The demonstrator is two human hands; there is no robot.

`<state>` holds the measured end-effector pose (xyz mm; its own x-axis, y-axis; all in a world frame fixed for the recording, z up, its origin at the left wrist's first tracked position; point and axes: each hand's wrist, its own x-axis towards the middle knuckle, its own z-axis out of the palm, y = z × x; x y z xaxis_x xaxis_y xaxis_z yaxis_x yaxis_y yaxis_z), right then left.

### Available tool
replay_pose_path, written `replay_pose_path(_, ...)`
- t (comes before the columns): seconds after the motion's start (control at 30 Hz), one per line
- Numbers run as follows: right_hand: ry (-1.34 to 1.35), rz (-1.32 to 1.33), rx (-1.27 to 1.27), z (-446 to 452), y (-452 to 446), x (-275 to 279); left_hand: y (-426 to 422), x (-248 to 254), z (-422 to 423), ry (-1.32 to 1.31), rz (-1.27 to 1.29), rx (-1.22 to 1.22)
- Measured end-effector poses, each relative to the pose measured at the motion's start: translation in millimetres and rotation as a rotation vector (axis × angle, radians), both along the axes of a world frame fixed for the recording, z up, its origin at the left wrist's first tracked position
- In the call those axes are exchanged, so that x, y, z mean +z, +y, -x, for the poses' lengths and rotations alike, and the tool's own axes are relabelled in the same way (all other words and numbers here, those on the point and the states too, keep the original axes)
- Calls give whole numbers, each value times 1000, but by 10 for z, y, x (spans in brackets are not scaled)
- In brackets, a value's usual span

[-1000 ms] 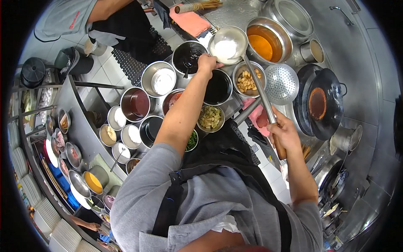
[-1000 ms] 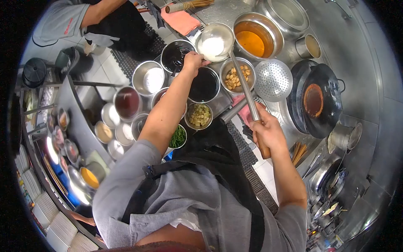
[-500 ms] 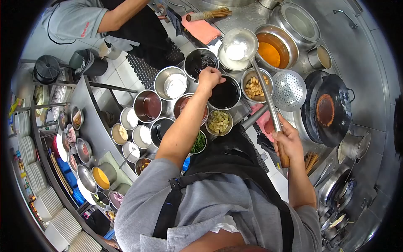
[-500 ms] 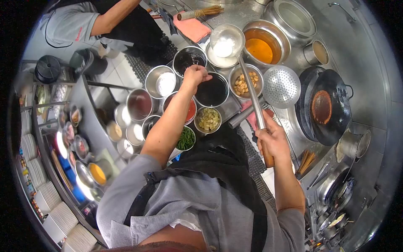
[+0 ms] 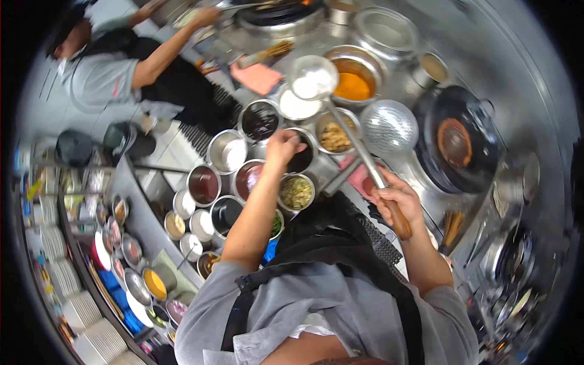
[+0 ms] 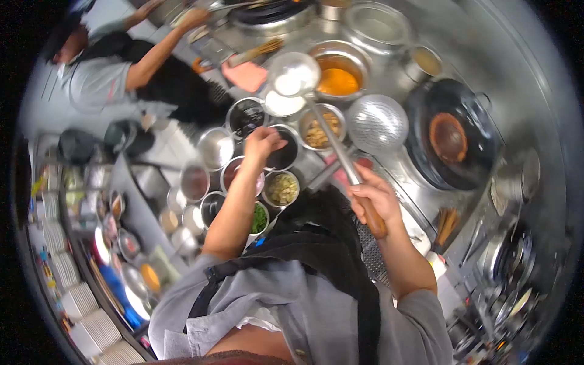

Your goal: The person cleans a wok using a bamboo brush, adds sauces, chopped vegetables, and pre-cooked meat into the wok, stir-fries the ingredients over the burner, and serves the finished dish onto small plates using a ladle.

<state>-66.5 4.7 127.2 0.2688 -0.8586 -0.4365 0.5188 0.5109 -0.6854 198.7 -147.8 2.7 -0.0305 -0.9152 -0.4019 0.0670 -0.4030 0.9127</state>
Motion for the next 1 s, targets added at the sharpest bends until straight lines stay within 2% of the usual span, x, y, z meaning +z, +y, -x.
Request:
replay_pose_path(0.07,-127,-2,-49,256,228,7,195,86,85,7,-9,-6)
replay_pose_path(0.13,-127,10,-114,570,520,153,465,155,154,49,-12,-35)
replay_pose_path(0.27,-68,-23,-244,1322,1133,392,1125,283,434,11,-45,-138)
replay_pose_path(0.4,95,-30,-317,2261,1631,386,1769,267,995,35,-143,-214)
replay_pose_path(0.47,412,-86,-355,2682,1772,212,2070,170,1374,44,-181,-246)
replay_pose_path(0.5,573,-80,-292,2877,1792,103,2200,79,1564,54,-201,-283)
replay_pose_path(0.63,797,-59,-155,3591,1878,-481,2665,-209,2149,-65,-230,-451)
replay_pose_path(0.7,1442,57,-12,3812,1906,-785,2834,-281,2310,-125,-210,-480)
replay_pose_path(0.73,1444,68,-11,3833,1885,-791,2892,-305,2348,-195,-182,-509)
replay_pose_path(0.8,1897,109,76,3723,1840,-839,2992,-369,2359,-278,-153,-533)
replay_pose_path(0.87,1926,96,76,3734,1866,-904,3048,-492,2353,-381,-214,-580)
replay_pose_path(0.9,1766,118,4,3765,1922,-917,3075,-602,2312,-386,-209,-575)
replay_pose_path(0.93,1602,134,-65,3765,1981,-883,3108,-707,2244,-554,-135,-641)
replay_pose_path(0.97,1495,58,-50,3823,2074,-766,3129,-814,2166,-720,-60,-706)
replay_pose_path(1.0,1494,59,-53,3836,2080,-672,3137,-851,2128,-722,-57,-706)
